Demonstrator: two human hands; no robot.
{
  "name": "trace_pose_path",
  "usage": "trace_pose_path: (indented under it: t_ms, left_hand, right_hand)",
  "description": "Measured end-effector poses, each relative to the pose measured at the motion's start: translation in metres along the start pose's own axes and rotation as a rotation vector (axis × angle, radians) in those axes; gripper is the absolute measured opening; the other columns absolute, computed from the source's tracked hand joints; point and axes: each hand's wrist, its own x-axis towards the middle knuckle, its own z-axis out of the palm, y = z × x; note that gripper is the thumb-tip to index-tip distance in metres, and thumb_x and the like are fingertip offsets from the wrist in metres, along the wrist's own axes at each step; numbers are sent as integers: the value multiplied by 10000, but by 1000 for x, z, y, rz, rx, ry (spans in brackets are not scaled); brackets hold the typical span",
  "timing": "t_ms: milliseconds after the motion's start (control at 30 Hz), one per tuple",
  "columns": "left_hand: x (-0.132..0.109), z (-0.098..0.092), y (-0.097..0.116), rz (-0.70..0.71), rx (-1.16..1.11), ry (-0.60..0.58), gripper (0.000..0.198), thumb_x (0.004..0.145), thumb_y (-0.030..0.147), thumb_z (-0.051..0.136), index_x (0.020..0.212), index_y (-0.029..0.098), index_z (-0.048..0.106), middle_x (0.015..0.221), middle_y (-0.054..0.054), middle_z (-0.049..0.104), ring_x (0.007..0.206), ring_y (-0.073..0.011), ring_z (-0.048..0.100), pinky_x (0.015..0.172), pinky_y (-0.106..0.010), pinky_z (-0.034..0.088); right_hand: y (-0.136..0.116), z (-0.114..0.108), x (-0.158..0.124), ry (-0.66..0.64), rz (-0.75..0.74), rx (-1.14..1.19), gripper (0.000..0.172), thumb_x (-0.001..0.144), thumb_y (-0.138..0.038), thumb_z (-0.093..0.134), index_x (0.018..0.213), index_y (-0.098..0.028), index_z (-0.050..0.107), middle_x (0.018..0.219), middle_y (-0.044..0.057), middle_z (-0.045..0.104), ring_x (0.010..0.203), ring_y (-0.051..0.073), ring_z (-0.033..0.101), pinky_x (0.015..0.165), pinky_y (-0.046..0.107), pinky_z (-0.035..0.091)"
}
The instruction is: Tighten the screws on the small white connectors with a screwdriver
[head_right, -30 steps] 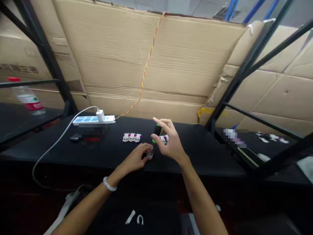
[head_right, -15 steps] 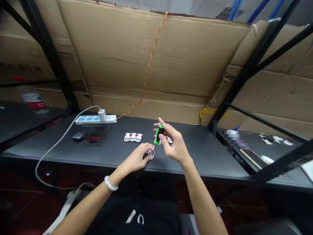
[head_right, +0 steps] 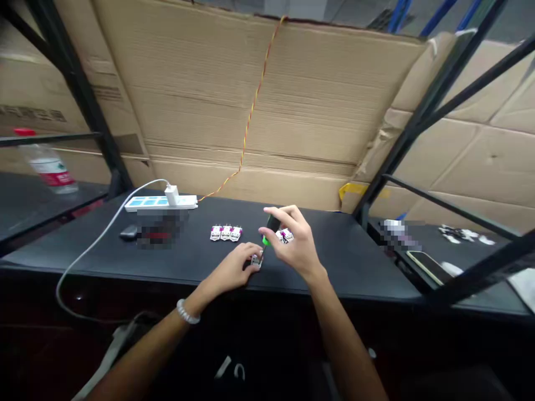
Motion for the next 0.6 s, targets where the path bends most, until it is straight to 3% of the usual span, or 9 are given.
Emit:
trace_pose_path:
  t_ms: [133,200,333,400,533,600]
  left_hand:
    - [0,0,0,-5,5,-2,209,871,62,647,1023,204,676,1176,-76,708,1133,-273,608,1065,-427,493]
    - [0,0,-1,-5,9,-7,207,868,64,650,1017,205,678,1156,-70,711,1117,-270,611,1048,-421,499]
    - [-1,0,-1,3,4,4,209,865,63,653,1012,209,679,1186,-73,712,1136,-269,614,1070,-420,493]
    - [0,0,-1,9,1,11,216,864,60,651,1017,210,677,1212,-76,709,1156,-271,612,1085,-423,488]
    - [0,0,-1,2,7,8,214,858,55,653,1003,210,680,1178,-73,716,1132,-270,623,1067,-419,500]
    - [0,0,-1,-1,8,9,219,858,55,654,1007,214,683,1164,-70,718,1126,-268,625,1064,-417,501]
  right_hand:
    - [1,0,-2,-69,12,79,478,998,-302,650,1473,-281,606,1303,117,646,1172,285,655,1020,469,571]
    - [3,-1,-3,-106,29,153,512,1024,-269,600,1531,-298,541,1344,108,654,1227,277,649,1070,472,544]
    - [1,-2,-1,-2,0,7,379,943,-313,767,1318,-290,715,1021,54,662,899,223,662,860,401,595]
    - [0,-2,-1,32,-30,-51,336,905,-353,814,1228,-278,758,966,49,624,849,221,633,818,400,599]
    - [2,-3,-3,-93,3,104,454,1030,-347,619,1482,-309,605,1291,106,652,1201,282,647,1075,479,544]
    - [4,-2,-5,-148,31,222,517,1073,-303,529,1586,-340,478,1424,98,632,1284,270,637,1110,473,528]
